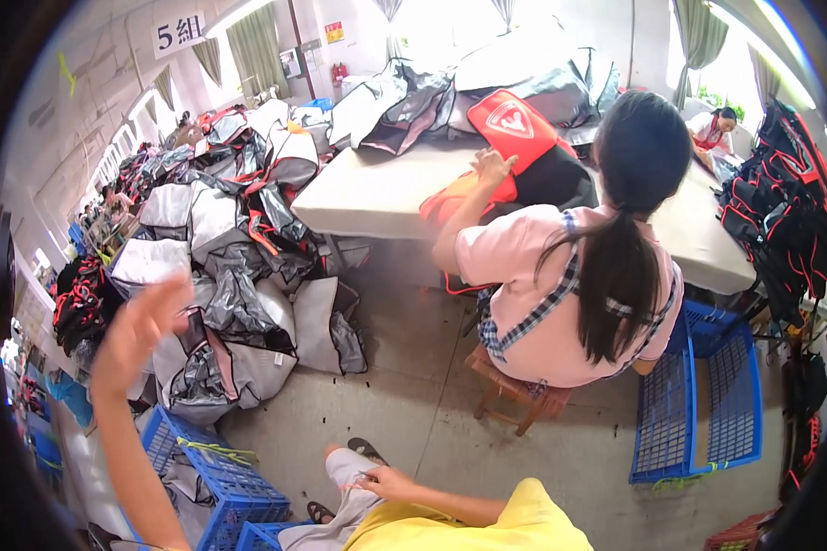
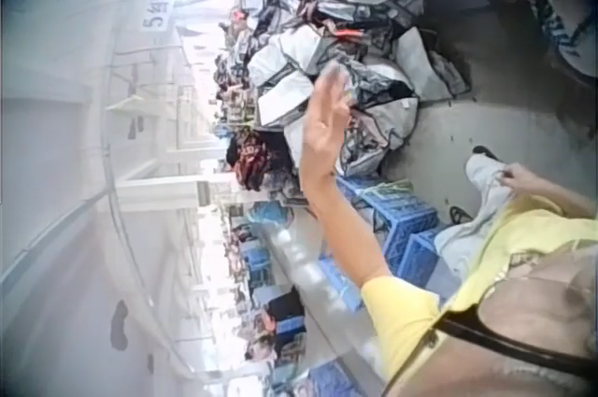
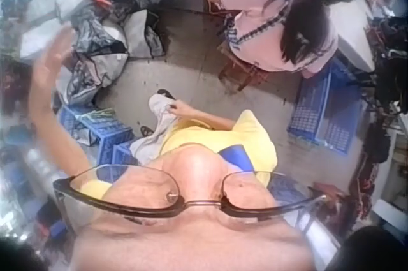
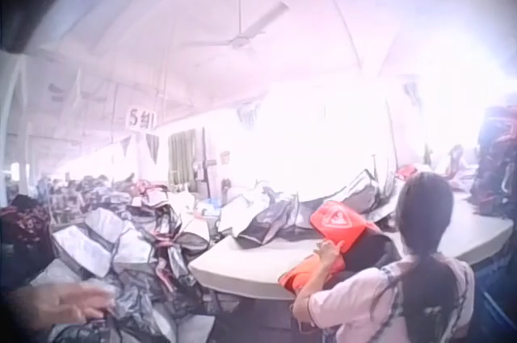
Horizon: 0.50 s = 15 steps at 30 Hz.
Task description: Organizing and inspecting large bags in a factory environment.
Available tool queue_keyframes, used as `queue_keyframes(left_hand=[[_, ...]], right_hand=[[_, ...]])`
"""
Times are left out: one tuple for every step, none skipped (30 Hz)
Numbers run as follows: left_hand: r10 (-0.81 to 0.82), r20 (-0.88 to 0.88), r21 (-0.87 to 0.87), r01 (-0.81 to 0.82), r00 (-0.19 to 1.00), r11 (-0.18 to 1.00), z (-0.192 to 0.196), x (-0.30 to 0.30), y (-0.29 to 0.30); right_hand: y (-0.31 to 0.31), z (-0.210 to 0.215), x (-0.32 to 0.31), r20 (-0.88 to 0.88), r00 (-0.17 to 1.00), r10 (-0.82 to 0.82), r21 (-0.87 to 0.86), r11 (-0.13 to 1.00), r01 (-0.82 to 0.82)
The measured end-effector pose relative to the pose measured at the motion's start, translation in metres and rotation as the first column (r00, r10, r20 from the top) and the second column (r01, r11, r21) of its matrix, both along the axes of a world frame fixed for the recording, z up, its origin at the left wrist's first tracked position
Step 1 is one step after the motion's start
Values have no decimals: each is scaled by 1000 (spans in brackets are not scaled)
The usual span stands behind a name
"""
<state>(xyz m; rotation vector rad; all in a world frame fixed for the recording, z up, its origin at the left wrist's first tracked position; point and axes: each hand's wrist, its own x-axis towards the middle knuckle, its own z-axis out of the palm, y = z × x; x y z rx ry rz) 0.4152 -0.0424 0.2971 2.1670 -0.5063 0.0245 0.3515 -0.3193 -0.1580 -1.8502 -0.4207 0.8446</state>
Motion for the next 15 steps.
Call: queue_keyframes(left_hand=[[135,-117,-31,-140,984,990,-37,-23,26],[262,-191,-54,-276,946,960,-76,-48,45],[408,-184,93,-397,894,913,-115,-75,66],[562,-277,55,-570,780,819,-169,-102,87],[643,-225,71,-646,732,760,-231,-131,109],[670,-359,-18,-723,650,691,-270,-152,107],[698,-462,-109,-816,547,568,-322,-182,111],[650,-614,-281,-894,447,350,-365,-209,101],[601,-673,-350,-902,431,254,-409,-248,100],[518,-735,-430,-891,438,144,-446,-278,94],[427,-839,-380,-925,336,-18,-453,-289,69],[328,-903,-350,-919,279,-180,-464,-305,49],[310,-922,-310,-922,232,-232,-483,-321,34],[298,-928,-300,-922,222,-246,-503,-335,24],[385,-913,-191,-975,136,-110,-527,-349,17]], right_hand=[[5,2,-7,51,999,14,14,1000,-15],[10,8,-11,38,999,19,11,1000,-19],[15,16,-11,42,994,97,-30,995,-96],[21,20,-14,46,984,174,-68,983,-171],[27,16,-19,35,985,171,-71,983,-168],[32,8,-21,58,984,169,-82,983,-164],[39,3,-24,84,980,183,-91,980,-176],[44,-2,-26,70,982,176,-99,981,-169],[53,-4,-29,108,970,216,-103,973,-205],[59,-4,-30,143,961,237,-112,968,-222],[62,1,-29,141,962,233,-132,968,-215],[66,2,-28,127,964,235,-145,966,-216],[70,-1,-27,111,965,237,-150,964,-219],[75,-3,-27,100,965,242,-157,962,-225],[79,-4,-28,111,960,257,-174,956,-236]])
